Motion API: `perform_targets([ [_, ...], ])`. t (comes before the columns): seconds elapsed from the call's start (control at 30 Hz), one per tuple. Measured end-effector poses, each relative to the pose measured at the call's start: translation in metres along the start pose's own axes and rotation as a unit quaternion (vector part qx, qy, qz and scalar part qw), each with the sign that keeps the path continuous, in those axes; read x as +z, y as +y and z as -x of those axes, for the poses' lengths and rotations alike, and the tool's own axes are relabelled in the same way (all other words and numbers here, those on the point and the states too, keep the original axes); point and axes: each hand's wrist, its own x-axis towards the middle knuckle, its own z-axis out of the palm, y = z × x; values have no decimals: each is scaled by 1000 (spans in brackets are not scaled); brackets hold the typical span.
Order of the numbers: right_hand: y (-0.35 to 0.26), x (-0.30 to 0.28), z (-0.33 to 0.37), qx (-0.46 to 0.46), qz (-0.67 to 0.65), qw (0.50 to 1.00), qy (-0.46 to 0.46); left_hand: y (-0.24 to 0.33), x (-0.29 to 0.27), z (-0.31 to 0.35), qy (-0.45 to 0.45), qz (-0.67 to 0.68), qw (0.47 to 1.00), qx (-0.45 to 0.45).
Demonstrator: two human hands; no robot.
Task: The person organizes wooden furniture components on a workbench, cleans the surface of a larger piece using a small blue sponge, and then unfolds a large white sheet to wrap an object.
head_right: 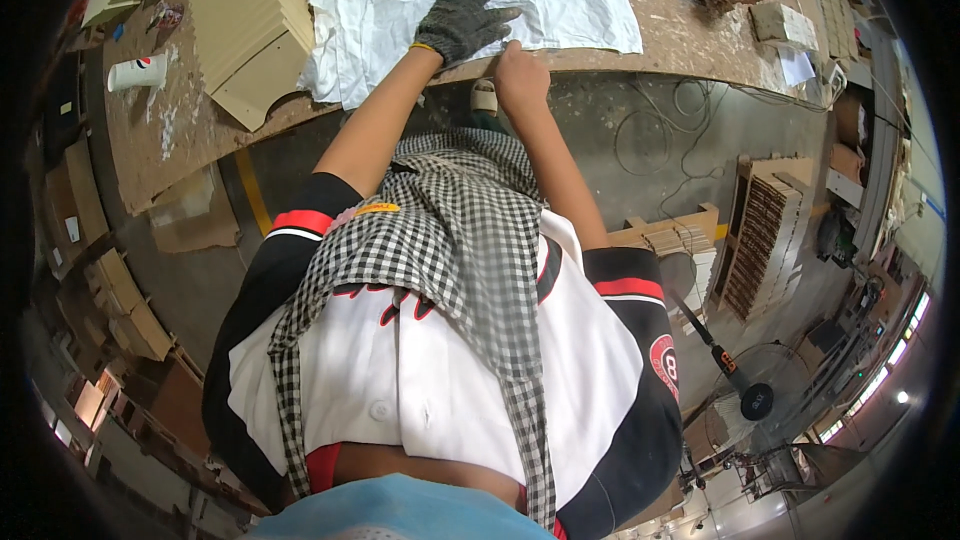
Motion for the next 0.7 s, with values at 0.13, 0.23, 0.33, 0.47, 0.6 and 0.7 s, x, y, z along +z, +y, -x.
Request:
perform_targets([
  [0.13, -1, 6, 13, 18, -32, 999, 11, 3, -6, -5, 32, -25, 999, 2],
  [0.23, 1, 3, 12, 7, -30, 999, 13, 5, -7, -1, -33, -29, 999, -11],
  [0.33, -3, -4, 13, -15, -30, 999, 15, 3, -3, -3, -24, -40, 999, -23],
  [0.47, 10, 3, 25, -23, 46, 998, 32, 13, -15, -7, -34, -89, 994, 56],
  [0.6, 20, -8, 39, -82, 56, 994, -48, 5, 2, -5, -80, -62, 994, 30],
  [0.7, 46, 19, 56, -91, 68, 983, -148, 9, -2, -8, -119, -81, 988, 45],
])
